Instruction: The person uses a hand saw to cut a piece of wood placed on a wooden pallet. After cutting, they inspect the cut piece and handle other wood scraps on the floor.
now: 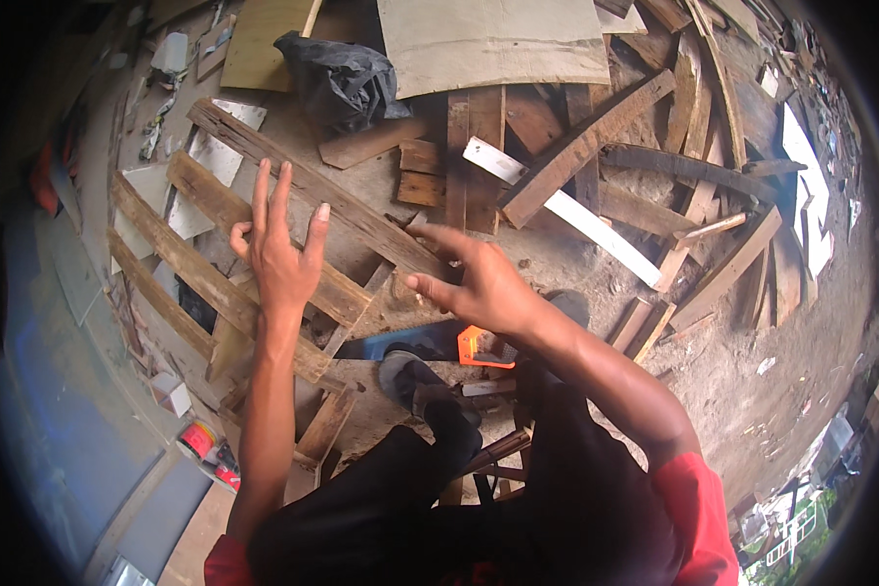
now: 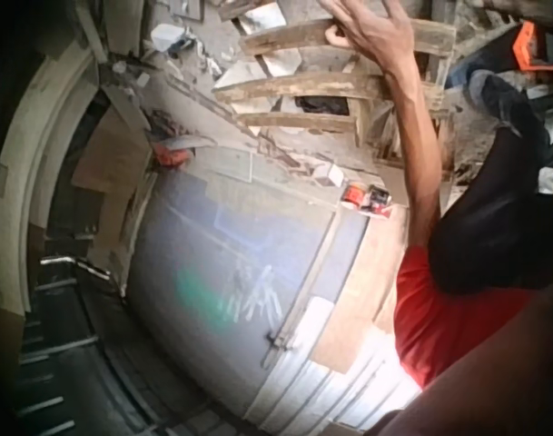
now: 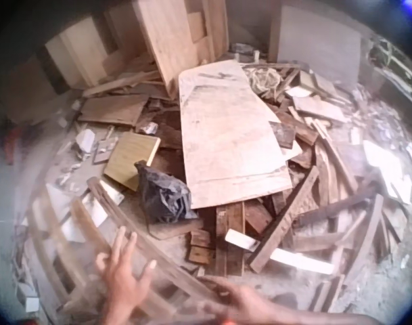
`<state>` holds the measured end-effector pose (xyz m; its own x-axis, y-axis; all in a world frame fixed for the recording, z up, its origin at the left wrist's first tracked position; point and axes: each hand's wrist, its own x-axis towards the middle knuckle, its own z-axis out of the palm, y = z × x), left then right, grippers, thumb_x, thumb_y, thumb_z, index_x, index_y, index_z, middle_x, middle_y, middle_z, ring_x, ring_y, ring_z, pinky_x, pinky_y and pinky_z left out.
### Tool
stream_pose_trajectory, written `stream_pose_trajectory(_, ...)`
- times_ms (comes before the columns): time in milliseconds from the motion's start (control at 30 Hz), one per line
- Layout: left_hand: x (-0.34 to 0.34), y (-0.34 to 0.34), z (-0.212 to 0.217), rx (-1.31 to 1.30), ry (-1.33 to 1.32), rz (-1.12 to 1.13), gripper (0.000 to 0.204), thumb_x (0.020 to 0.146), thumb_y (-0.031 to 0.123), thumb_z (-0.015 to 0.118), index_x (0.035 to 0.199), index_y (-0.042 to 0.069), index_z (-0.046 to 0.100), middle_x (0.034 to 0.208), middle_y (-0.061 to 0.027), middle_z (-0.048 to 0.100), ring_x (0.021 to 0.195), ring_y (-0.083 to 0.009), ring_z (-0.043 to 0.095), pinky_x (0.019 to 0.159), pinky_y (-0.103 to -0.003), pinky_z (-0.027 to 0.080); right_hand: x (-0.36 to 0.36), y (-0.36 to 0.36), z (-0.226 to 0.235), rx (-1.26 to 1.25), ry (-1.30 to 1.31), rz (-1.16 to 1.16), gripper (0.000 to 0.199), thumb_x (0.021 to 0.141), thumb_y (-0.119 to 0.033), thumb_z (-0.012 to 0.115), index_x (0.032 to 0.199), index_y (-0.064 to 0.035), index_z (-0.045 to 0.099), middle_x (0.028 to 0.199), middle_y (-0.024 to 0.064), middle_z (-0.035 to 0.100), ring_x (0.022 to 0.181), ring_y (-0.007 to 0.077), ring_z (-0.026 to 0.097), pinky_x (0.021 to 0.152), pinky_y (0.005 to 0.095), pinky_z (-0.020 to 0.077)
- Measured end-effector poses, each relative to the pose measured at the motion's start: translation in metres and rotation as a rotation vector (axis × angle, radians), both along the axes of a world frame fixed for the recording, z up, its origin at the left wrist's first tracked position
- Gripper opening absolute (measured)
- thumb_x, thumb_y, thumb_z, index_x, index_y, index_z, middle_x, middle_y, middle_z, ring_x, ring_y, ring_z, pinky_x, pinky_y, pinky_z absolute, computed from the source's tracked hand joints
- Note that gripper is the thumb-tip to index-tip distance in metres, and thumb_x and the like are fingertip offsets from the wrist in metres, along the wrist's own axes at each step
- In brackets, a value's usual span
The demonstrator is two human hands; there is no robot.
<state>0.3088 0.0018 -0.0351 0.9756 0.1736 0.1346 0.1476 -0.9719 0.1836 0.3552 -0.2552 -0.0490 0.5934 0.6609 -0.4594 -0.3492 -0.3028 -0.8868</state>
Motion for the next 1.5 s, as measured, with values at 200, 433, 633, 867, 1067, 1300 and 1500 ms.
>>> stream_pose_trajectory(200, 0.000, -0.001, 0.002, -0.033, 0.030, 0.022, 0.066, 0.091, 0.041, 0.066, 0.146, 0.010, 0.048, 0.157, -0.0154, 0.038, 0.123, -0.0203, 0.053, 0.099, -0.040, 0.024, 0.011, -0.004, -0.035, 0.323, 0.775, -0.076, 0.031, 0.096, -0.025, 0.068, 0.115, -0.0067, 0.052, 0.095, 0.0091, 0.065, 0.072, 0.0169, 0.068, 0.062, 0.0278, 0.0549)
stream_pose_trajectory(433, 0.000, -0.001, 0.002, -0.032, 0.046, 0.027, 0.066, 0.092, 0.042, 0.065, 0.147, 0.011, 0.047, 0.157, -0.0150, 0.037, 0.126, -0.0199, 0.052, 0.099, -0.040, 0.025, 0.009, -0.013, -0.051, 0.553, 1.037, 0.026, 0.038, 0.102, -0.032, 0.055, 0.131, -0.0112, 0.041, 0.103, 0.0167, 0.066, 0.070, 0.0177, 0.067, 0.053, 0.0262, 0.0531)
stream_pose_trajectory(633, 0.001, 0.001, 0.000, 0.027, 0.003, -0.011, 0.065, 0.092, 0.043, 0.064, 0.147, 0.011, 0.048, 0.157, -0.0147, 0.037, 0.129, -0.0188, 0.050, 0.098, -0.039, 0.025, -0.005, -0.015, -0.066, 0.737, 1.184, 0.010, 0.042, 0.101, -0.035, 0.055, 0.133, -0.0138, 0.040, 0.100, 0.0170, 0.067, 0.057, 0.0172, 0.062, 0.043, 0.0236, 0.0484)
stream_pose_trajectory(867, -0.001, 0.000, 0.001, -0.012, 0.029, 0.018, 0.065, 0.092, 0.042, 0.065, 0.146, 0.011, 0.049, 0.157, -0.0147, 0.038, 0.127, -0.0191, 0.051, 0.098, -0.040, 0.025, 0.012, -0.009, -0.034, 0.382, 0.716, 0.007, 0.029, 0.102, -0.024, 0.055, 0.123, -0.0061, 0.048, 0.093, 0.0129, 0.067, 0.066, 0.0164, 0.067, 0.053, 0.0265, 0.0531)
stream_pose_trajectory(1067, 0.000, -0.001, 0.002, -0.006, 0.031, 0.025, 0.064, 0.091, 0.042, 0.065, 0.145, 0.010, 0.050, 0.156, -0.0147, 0.039, 0.125, -0.0196, 0.052, 0.098, -0.040, 0.025, 0.005, 0.006, -0.012, 0.041, 0.245, 0.002, 0.030, 0.100, -0.026, 0.063, 0.107, 0.0029, 0.059, 0.091, 0.0065, 0.067, 0.076, 0.0082, 0.059, 0.068, 0.0272, 0.0501)
stream_pose_trajectory(1300, 0.000, 0.001, 0.000, 0.012, -0.012, -0.006, 0.065, 0.091, 0.043, 0.066, 0.145, 0.010, 0.049, 0.156, -0.0143, 0.039, 0.125, -0.0190, 0.052, 0.098, -0.040, 0.025, 0.004, 0.009, -0.006, -0.070, 0.155, 0.021, 0.032, 0.099, -0.027, 0.061, 0.106, 0.0041, 0.062, 0.088, 0.0071, 0.071, 0.074, 0.0089, 0.060, 0.066, 0.0270, 0.0497)
stream_pose_trajectory(1500, -0.001, 0.000, 0.000, -0.003, 0.003, 0.008, 0.063, 0.093, 0.042, 0.063, 0.146, 0.011, 0.048, 0.157, -0.0108, 0.039, 0.124, -0.0197, 0.054, 0.102, -0.042, 0.023, 0.004, 0.011, -0.003, -0.094, 0.059, 0.037, 0.035, 0.099, -0.029, 0.058, 0.101, 0.0053, 0.064, 0.084, 0.0075, 0.072, 0.071, 0.0086, 0.060, 0.063, 0.0278, 0.0500)
